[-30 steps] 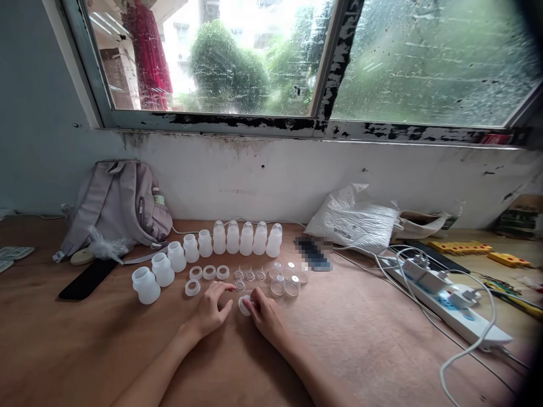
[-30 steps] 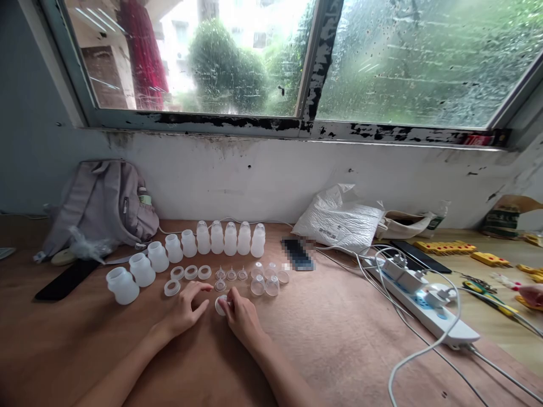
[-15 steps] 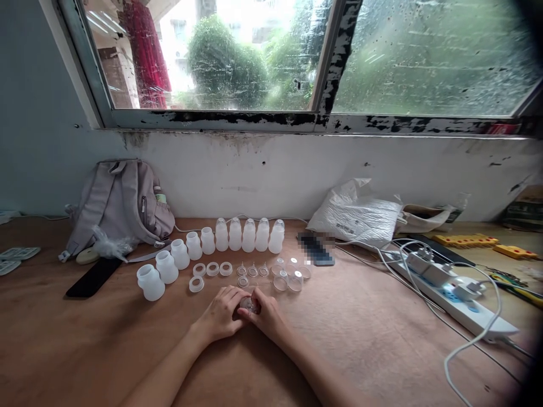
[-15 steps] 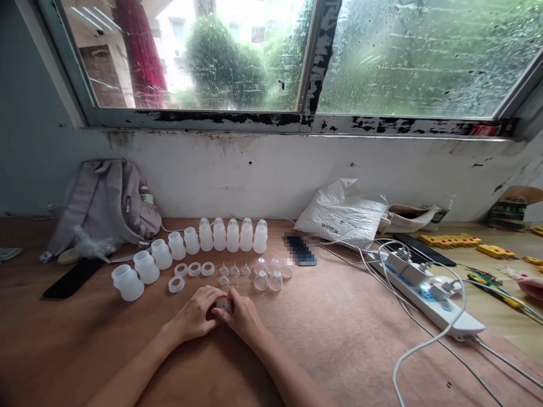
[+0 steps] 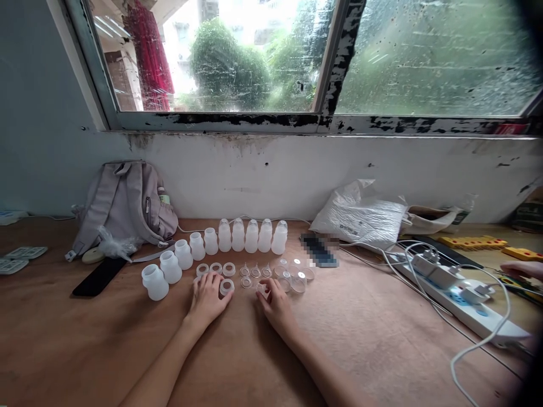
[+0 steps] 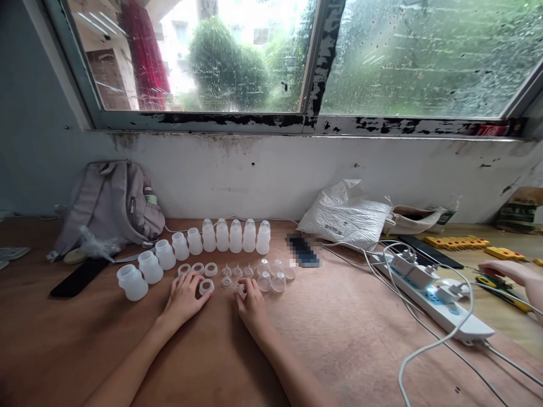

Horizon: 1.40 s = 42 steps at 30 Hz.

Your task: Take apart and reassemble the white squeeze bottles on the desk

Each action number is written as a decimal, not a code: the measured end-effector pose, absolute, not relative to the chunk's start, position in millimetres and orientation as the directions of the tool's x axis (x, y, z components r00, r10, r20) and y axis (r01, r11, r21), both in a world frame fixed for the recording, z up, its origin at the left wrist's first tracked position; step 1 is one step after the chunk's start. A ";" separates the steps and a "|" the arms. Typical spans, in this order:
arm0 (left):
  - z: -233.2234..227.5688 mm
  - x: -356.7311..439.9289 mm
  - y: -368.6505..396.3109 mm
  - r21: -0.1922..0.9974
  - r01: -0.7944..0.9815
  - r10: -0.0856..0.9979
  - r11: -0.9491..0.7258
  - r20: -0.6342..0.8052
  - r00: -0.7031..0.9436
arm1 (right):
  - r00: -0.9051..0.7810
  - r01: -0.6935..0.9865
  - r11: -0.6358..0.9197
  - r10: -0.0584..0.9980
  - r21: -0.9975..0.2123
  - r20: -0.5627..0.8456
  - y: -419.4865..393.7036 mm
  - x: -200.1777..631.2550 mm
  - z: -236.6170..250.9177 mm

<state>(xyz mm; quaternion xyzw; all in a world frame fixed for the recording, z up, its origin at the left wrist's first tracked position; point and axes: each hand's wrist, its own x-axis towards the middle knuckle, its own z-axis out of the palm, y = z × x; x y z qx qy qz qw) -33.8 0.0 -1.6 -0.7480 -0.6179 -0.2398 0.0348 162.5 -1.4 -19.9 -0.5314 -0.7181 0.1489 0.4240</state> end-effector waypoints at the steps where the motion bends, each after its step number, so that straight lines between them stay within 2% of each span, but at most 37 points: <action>1: -2.4 -35.6 0.9 0.233 0.955 0.914 -0.184 0.398 0.079 | -0.076 0.640 0.393 0.888 -0.660 0.454 0.9 162.9 -20.8; 7: -7.3 -41.6 5.3 0.194 0.978 0.893 -0.073 0.450 -0.023 | -0.068 0.673 0.369 0.894 -0.641 0.443 15.5 162.9 -24.3; 13: -14.4 -47.1 10.9 0.241 0.969 0.907 -0.047 0.416 -0.060 | -0.050 0.657 0.365 0.894 -0.659 0.445 22.2 165.1 -23.9; 23: -16.3 -47.9 12.3 0.261 0.965 0.926 -0.038 0.373 -0.065 | -0.047 0.539 0.357 0.917 -0.763 0.396 18.5 167.1 -23.1; 32: -16.8 -48.3 12.2 0.256 0.964 0.911 -0.074 0.412 -0.039 | -0.028 0.500 0.336 0.928 -0.798 0.373 14.4 166.2 -18.2; 42: -16.6 -47.9 13.3 0.242 0.966 0.895 -0.093 0.446 -0.026 | 0.051 0.392 0.239 0.959 -0.889 0.280 12.7 170.3 -19.7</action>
